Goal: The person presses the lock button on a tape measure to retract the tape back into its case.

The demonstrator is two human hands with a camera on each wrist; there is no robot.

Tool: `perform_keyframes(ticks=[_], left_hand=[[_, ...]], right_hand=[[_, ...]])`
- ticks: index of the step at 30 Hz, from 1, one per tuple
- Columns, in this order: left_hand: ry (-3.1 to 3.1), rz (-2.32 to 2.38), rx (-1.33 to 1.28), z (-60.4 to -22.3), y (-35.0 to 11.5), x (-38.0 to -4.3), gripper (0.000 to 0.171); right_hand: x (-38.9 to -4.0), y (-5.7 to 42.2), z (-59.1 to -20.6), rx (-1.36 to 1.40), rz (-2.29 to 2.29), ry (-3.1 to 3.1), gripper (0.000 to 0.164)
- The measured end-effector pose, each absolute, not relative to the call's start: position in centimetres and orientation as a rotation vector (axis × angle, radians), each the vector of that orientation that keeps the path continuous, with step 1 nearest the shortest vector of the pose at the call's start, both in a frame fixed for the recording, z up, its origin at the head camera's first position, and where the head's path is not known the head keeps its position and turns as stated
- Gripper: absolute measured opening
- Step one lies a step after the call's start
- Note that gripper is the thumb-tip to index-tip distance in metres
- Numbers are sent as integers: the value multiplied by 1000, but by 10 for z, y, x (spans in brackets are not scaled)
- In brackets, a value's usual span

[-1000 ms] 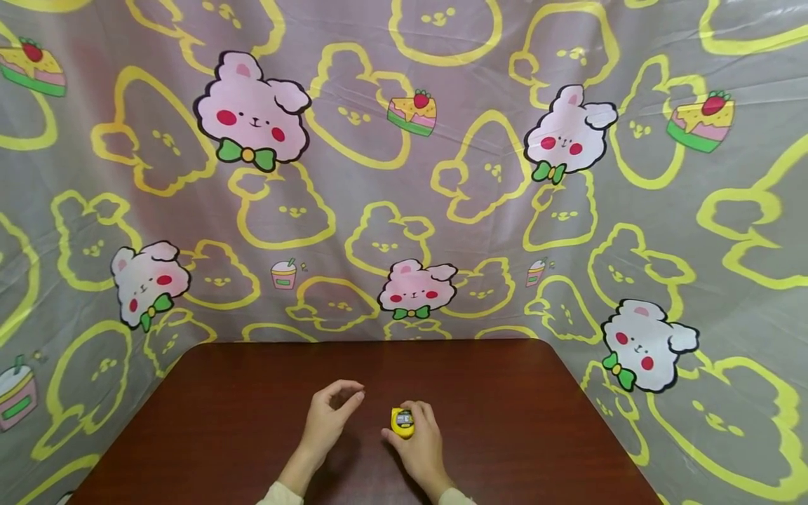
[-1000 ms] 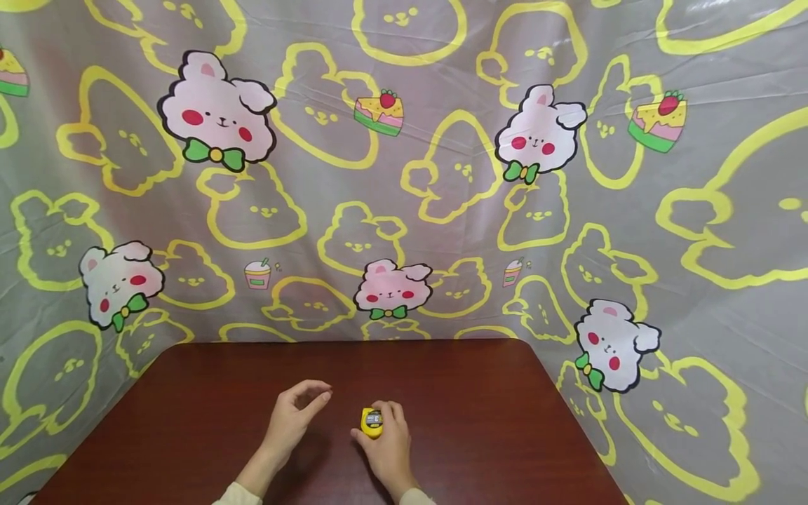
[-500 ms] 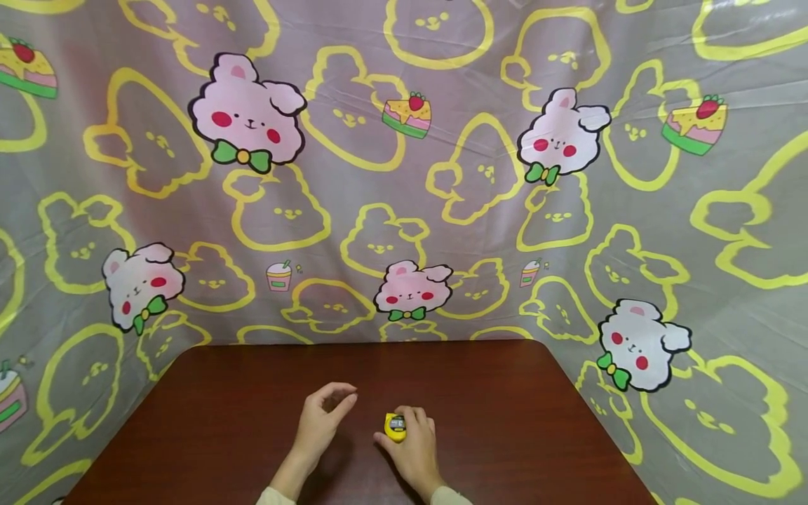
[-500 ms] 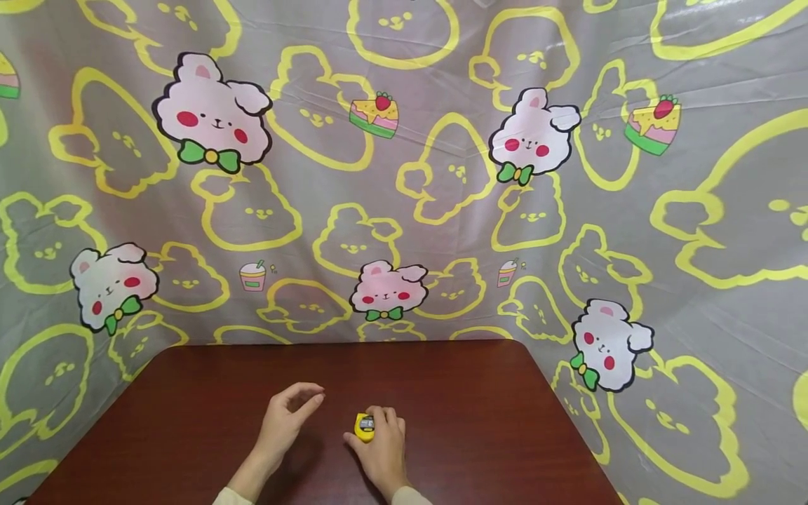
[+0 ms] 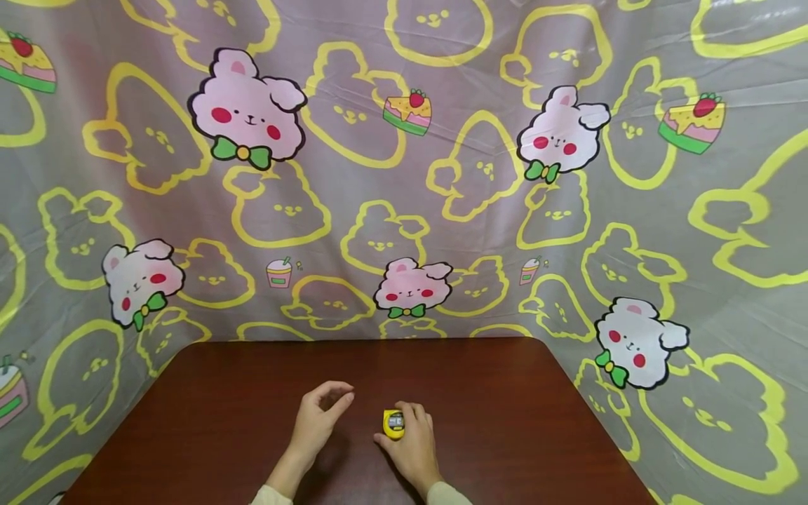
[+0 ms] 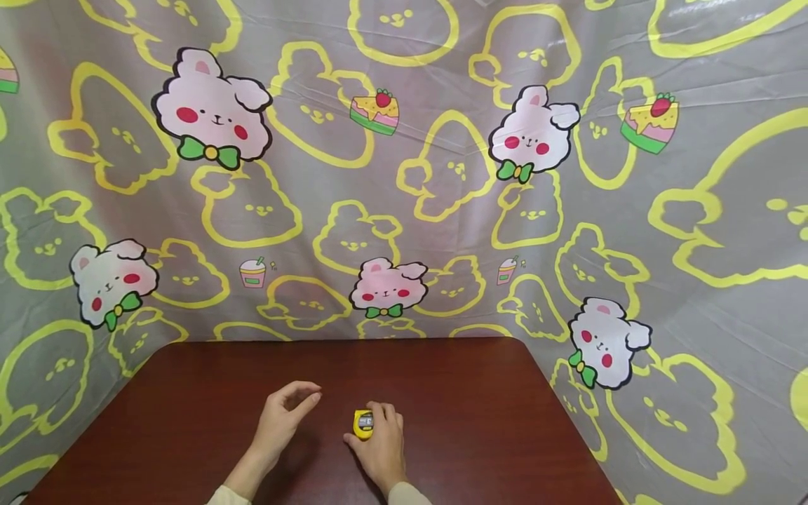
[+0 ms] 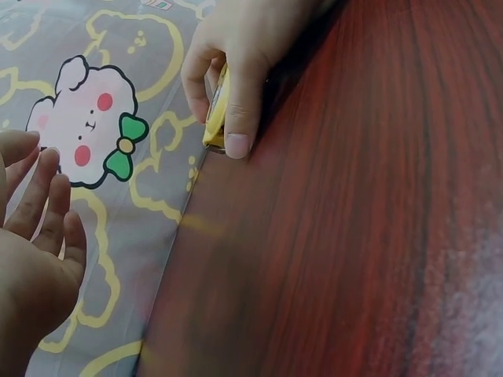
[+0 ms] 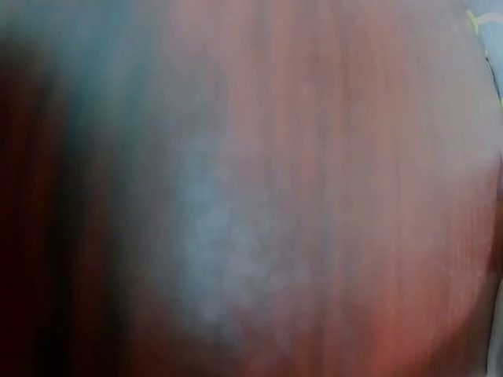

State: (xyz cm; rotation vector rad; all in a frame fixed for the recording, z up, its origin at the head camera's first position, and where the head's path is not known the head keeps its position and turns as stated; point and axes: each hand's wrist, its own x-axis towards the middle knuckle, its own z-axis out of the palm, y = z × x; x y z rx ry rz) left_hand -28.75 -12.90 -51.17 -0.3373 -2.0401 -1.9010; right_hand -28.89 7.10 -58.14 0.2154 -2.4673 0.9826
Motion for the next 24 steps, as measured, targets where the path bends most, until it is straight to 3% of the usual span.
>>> perform_keyframes(ticks=[13, 24], left_hand=[[-2107, -1840, -390, -514, -134, -288, 15], [-2363, -1149, -481, -499, -139, -289, 47]], right_hand=[[-288, 68, -578, 212, 1170, -2453, 76], [-293, 108, -521, 341, 1070, -2549, 65]])
